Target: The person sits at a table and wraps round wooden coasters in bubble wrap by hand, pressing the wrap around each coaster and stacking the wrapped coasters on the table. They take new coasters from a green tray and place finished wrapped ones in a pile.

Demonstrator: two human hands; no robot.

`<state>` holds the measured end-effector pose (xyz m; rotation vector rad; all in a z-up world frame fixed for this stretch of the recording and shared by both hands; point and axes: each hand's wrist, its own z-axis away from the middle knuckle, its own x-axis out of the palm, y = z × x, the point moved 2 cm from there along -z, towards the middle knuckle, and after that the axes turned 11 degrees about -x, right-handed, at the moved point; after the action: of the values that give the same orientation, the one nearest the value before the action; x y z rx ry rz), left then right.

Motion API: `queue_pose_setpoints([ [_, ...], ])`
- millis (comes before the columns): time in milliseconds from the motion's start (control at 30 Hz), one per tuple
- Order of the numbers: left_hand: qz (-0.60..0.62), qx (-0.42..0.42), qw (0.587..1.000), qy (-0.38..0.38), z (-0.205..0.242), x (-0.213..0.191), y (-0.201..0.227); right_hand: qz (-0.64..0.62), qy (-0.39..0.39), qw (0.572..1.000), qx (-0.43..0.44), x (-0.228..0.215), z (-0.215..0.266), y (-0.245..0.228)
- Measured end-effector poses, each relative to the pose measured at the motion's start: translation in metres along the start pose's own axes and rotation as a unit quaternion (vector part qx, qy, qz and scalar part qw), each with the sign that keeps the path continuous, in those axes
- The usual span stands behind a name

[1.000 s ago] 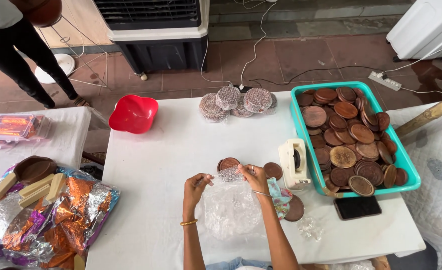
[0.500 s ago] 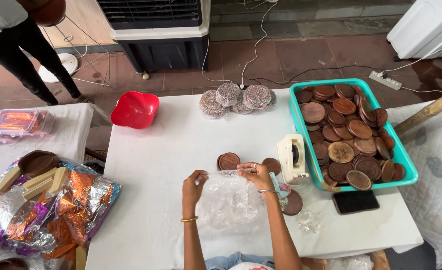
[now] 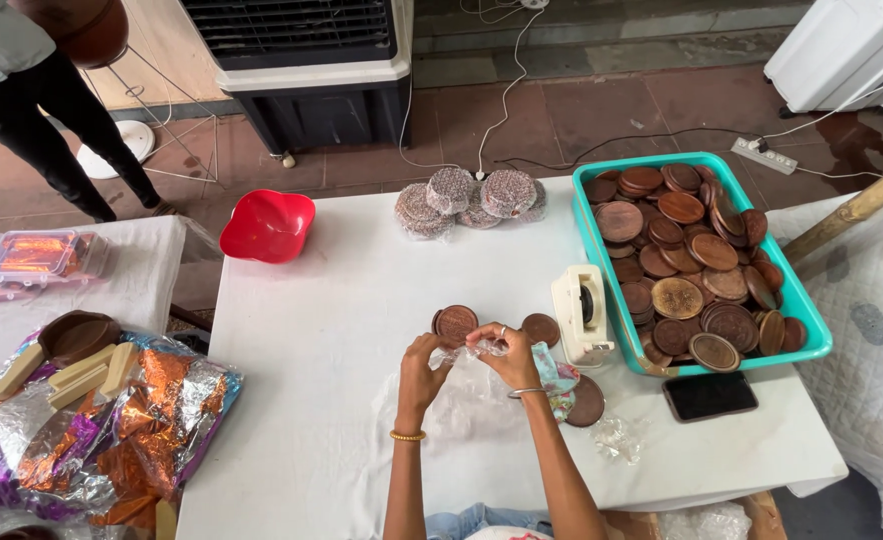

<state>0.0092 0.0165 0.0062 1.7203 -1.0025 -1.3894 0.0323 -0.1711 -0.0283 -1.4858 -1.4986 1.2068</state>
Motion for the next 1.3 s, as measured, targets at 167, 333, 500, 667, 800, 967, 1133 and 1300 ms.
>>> queue_pose_setpoints([
  [167, -0.004, 0.018, 0.999, 0.049, -0.003, -0.004, -0.002, 0.028, -0.044, 0.998, -0.019, 0.004, -0.011, -0.034],
  [333, 0.011, 0.022, 0.997, 0.075, -0.005, -0.008, 0.001, 0.017, -0.055, 0.998, -0.014, 0.006, -0.012, -0.021],
  [500, 0.031, 0.008, 0.997, 0.065, -0.007, -0.001, -0.009, 0.098, -0.066, 0.993, -0.011, 0.007, -0.011, -0.022],
  [667, 0.044, -0.016, 0.997, 0.066, -0.010, 0.005, -0.018, 0.113, -0.054, 0.991, -0.047, 0.010, -0.011, -0.022],
  [800, 0.040, -0.045, 0.996, 0.064, -0.011, 0.005, -0.019, 0.120, -0.049, 0.990, -0.062, 0.011, -0.011, -0.021],
  [967, 0.071, -0.070, 0.993, 0.063, -0.011, 0.006, -0.024, 0.120, -0.052, 0.988, -0.086, 0.012, -0.012, -0.035],
  [1133, 0.098, -0.076, 0.990, 0.062, -0.012, 0.008, -0.029, 0.119, -0.059, 0.985, -0.111, 0.015, -0.011, -0.041],
  [1300, 0.089, -0.078, 0.992, 0.051, -0.011, 0.011, -0.030, 0.142, -0.046, 0.976, -0.157, 0.022, -0.012, -0.047],
])
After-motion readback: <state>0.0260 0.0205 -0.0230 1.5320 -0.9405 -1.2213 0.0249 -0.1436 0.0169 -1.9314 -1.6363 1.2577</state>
